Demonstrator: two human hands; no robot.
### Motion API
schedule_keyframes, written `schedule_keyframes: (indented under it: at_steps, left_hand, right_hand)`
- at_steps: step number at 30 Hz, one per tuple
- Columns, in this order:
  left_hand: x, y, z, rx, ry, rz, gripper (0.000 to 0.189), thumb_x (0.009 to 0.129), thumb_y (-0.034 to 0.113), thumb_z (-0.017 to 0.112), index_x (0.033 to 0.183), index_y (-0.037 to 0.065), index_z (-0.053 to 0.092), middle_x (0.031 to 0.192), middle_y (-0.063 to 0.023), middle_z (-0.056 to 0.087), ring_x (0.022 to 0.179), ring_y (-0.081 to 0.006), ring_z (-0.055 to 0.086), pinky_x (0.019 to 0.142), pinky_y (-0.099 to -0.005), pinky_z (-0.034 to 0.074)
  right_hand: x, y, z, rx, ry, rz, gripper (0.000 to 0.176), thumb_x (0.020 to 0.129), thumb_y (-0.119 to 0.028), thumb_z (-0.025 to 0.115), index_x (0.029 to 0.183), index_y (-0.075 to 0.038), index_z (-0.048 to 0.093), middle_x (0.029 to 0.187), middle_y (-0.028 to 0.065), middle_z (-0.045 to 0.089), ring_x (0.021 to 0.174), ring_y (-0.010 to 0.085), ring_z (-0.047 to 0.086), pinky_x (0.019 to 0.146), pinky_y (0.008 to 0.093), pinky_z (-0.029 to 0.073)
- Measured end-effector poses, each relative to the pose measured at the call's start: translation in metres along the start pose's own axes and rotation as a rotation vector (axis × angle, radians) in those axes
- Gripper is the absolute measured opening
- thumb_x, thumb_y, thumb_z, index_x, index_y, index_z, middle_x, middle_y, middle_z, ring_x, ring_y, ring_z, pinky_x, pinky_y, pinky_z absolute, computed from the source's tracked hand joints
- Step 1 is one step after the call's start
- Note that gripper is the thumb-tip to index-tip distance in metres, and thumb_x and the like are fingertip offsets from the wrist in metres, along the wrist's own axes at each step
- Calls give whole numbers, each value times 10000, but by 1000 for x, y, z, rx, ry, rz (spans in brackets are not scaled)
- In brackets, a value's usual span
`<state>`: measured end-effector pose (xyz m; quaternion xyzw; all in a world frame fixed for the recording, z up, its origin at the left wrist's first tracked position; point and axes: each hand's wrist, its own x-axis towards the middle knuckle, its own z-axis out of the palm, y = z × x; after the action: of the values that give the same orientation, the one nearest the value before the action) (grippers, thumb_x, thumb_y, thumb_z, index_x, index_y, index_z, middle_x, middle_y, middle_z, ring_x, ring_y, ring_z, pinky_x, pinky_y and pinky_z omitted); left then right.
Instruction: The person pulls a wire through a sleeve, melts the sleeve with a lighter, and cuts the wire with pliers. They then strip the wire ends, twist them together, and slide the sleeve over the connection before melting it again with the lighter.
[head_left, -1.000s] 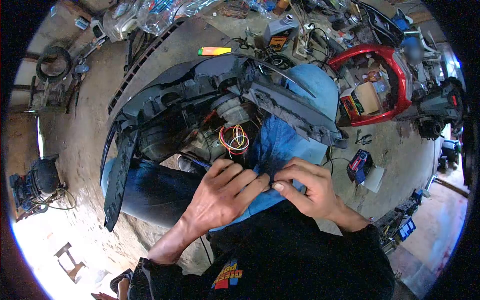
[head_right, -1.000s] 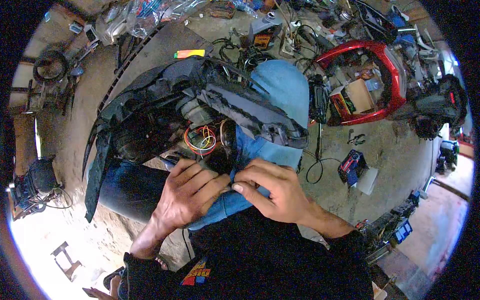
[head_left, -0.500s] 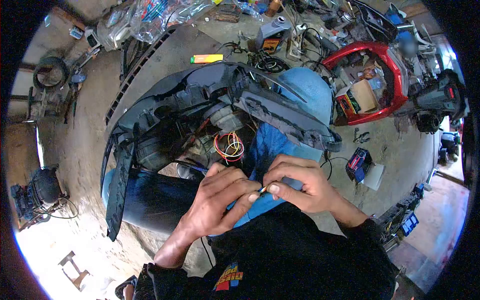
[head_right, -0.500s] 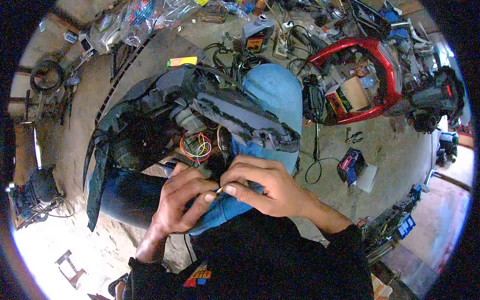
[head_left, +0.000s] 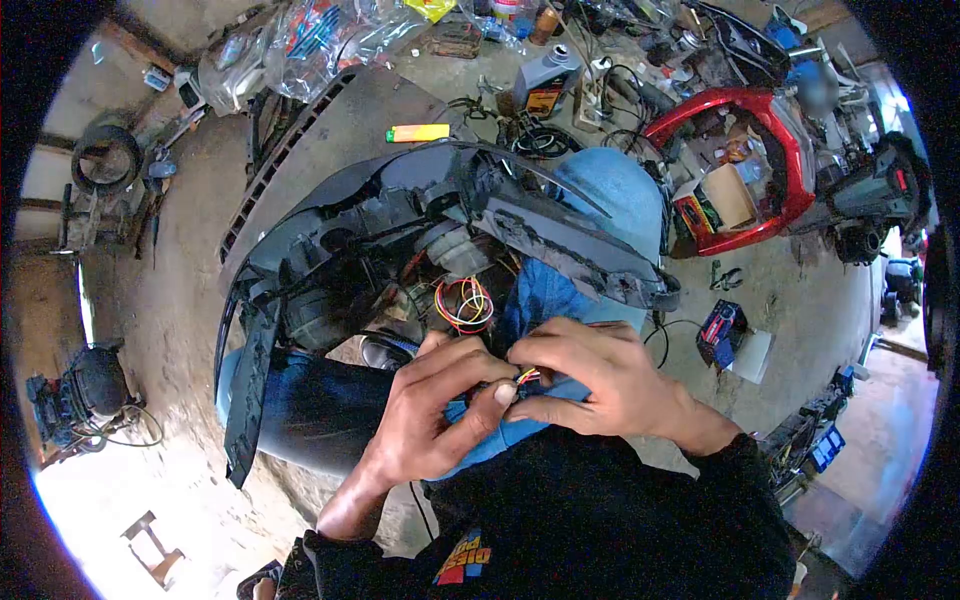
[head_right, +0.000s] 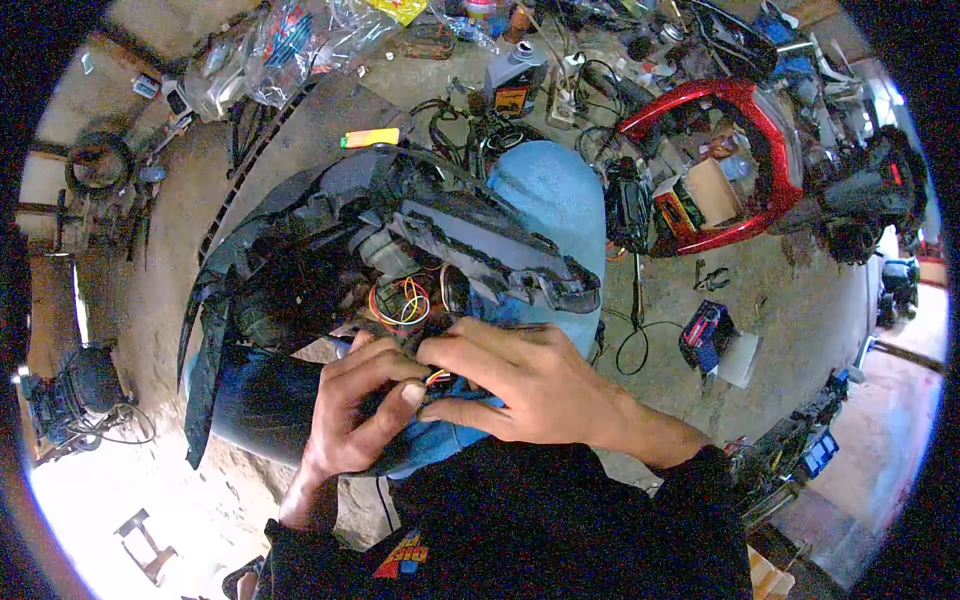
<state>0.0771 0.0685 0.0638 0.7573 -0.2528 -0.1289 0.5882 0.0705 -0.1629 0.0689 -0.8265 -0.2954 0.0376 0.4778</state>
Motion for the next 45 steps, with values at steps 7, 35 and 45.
schedule_keyframes:
  at_steps: [7, 35, 45]
  left_hand:
    - [1, 12, -6, -47, -26, -72, 97, 906, 76, 693, 981, 15, 693, 828, -108, 624, 752, -276, 585, 742, -373, 429]
    - [7, 2, 4, 448, -35, 231, 232, 845, 76, 744, 1067, 31, 692, 959, -79, 637, 827, -268, 599, 723, -386, 464]
    - [-10, -22, 13, 740, -31, 476, 437, 776, 179, 696, 1196, 59, 699, 1051, -29, 646, 908, -209, 604, 769, -336, 502]
  right_hand:
    - [8, -4, -9, -99, 49, -124, 416, 769, -249, 907, 1062, -8, 736, 929, 115, 749, 714, 226, 742, 615, 310, 587]
    - [-5, -9, -12, 500, -41, 545, 174, 1015, -181, 669, 1010, -10, 703, 717, 45, 647, 653, 125, 628, 605, 280, 466]
    - [-9, 1, -16, 881, -328, 872, 308, 1089, -286, 540, 907, -48, 612, 677, -22, 562, 619, 61, 538, 582, 253, 420]
